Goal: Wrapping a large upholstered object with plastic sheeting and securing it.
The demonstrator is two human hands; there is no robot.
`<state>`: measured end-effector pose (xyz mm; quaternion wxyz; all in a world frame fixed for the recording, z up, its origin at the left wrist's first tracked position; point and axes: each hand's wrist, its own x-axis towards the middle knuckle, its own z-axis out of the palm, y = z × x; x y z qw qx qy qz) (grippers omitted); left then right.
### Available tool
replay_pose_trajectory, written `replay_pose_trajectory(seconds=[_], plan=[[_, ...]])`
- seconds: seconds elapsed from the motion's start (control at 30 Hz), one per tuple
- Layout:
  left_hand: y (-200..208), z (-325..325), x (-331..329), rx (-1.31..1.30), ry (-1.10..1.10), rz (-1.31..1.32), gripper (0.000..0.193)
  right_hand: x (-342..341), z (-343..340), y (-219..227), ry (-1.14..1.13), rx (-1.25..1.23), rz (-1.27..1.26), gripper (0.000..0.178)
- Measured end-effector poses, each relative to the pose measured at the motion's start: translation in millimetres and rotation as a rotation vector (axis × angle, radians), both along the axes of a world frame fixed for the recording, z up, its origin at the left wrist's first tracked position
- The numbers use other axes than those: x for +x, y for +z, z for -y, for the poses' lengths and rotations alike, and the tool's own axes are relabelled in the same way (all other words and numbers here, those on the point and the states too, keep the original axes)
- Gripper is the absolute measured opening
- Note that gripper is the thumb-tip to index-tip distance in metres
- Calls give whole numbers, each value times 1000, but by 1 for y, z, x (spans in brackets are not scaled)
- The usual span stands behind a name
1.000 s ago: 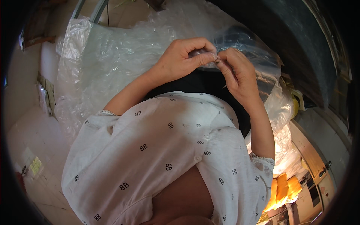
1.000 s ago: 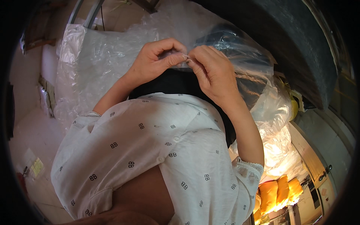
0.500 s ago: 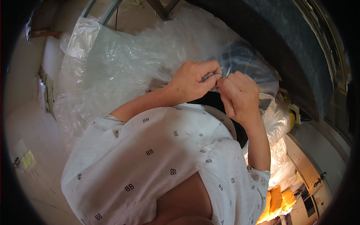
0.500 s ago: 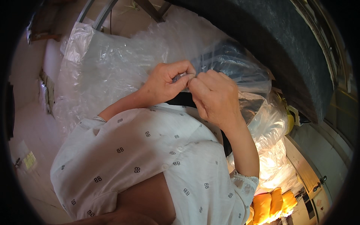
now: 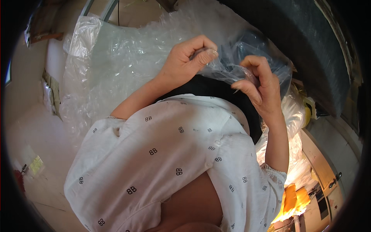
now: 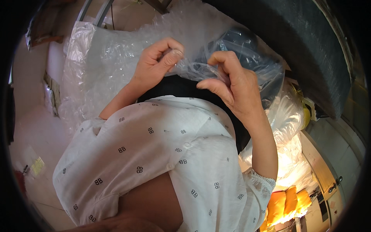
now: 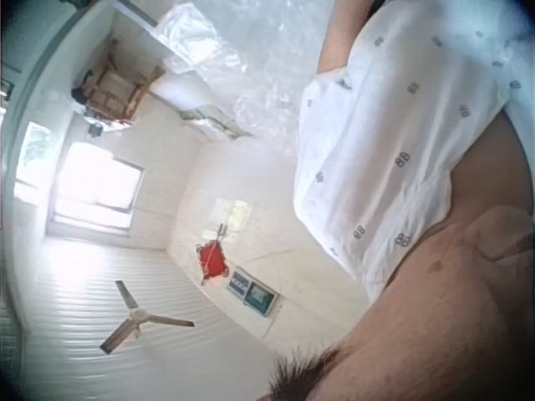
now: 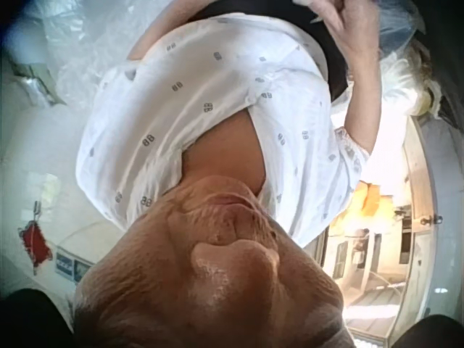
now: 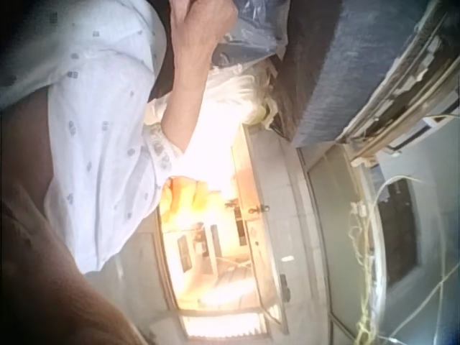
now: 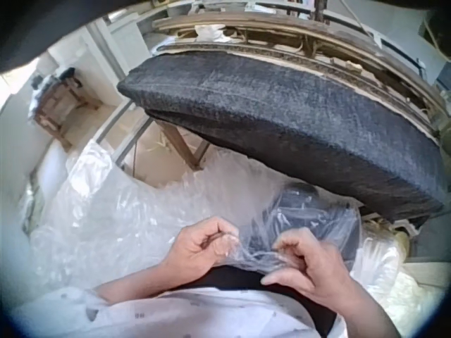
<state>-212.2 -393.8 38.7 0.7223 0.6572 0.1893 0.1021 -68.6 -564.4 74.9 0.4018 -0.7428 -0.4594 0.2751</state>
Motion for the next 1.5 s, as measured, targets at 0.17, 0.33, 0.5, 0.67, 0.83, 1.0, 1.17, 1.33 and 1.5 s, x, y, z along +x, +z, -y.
replay_pose_trajectory(seconds=[0.17,0.33,0.5,0.67,0.83,1.0,1.17,1.33,1.5], plan=[[-6,5,1,125,56,84,11,-1,-4,-20,-3,192,331,14],[-4,1,8,125,28,134,13,0,0,-22,-97,166,35,6],[13,0,15,166,-152,59,24,5,1,-20,-134,140,-180,17],[10,1,20,223,-171,-114,24,7,-1,-24,-120,184,-167,21],[-10,-5,27,315,-69,278,14,10,-5,-26,-122,262,-222,26],[8,-9,30,-204,-175,74,34,12,-10,-9,-187,159,-562,27],[8,-13,34,-463,-199,49,45,14,-15,-2,-239,120,-646,28],[13,-19,31,-371,-180,33,35,18,-14,-8,-243,189,-540,27],[15,-23,31,-158,-99,98,33,26,-13,-10,-189,319,-254,26]])
